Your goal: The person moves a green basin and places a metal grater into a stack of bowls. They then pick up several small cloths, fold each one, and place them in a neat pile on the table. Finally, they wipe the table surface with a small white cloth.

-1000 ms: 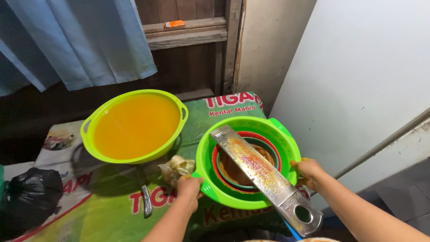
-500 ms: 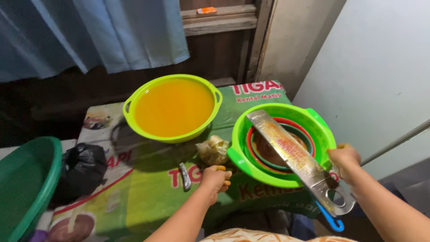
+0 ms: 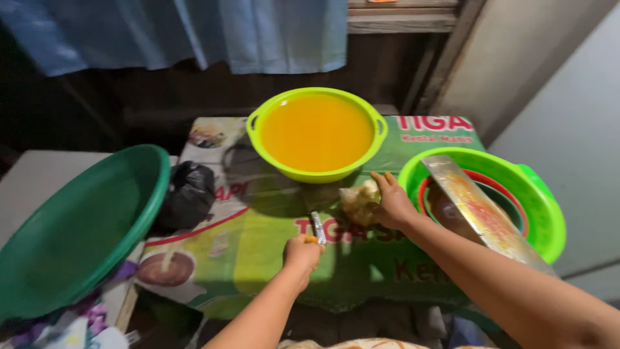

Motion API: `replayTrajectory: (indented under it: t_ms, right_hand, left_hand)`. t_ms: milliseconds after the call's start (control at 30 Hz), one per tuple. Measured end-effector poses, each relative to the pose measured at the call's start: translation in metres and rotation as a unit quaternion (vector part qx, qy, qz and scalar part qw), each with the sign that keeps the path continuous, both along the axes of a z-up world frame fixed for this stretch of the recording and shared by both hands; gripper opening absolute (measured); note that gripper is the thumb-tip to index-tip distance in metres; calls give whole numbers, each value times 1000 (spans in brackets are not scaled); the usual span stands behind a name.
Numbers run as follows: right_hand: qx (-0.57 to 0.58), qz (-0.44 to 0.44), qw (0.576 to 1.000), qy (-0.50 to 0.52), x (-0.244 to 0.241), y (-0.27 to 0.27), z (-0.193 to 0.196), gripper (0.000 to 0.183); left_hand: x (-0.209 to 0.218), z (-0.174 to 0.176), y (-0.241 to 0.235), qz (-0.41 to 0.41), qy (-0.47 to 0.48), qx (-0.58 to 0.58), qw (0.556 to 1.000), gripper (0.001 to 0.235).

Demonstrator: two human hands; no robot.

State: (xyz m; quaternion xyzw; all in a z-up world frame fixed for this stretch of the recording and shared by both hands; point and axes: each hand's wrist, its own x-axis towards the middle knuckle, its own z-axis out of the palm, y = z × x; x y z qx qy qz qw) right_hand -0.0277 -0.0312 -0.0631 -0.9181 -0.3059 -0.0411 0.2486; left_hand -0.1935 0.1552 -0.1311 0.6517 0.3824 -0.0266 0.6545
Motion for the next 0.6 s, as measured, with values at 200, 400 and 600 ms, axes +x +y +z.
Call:
replayTrajectory:
  t_ms: [200, 400, 600]
  right_hand:
    - [-150, -14, 986, 67, 10, 15, -33, 63]
    - [79, -98, 977, 171, 6, -2, 1, 44]
    - [451, -106, 781, 418, 2, -64, 72, 43]
  left_hand:
    - [-9, 16, 11, -9, 27, 34, 999, 21]
    - [17, -9, 9, -33, 26, 79, 996, 24]
    - [58, -38, -2, -140, 84, 259, 952, 30]
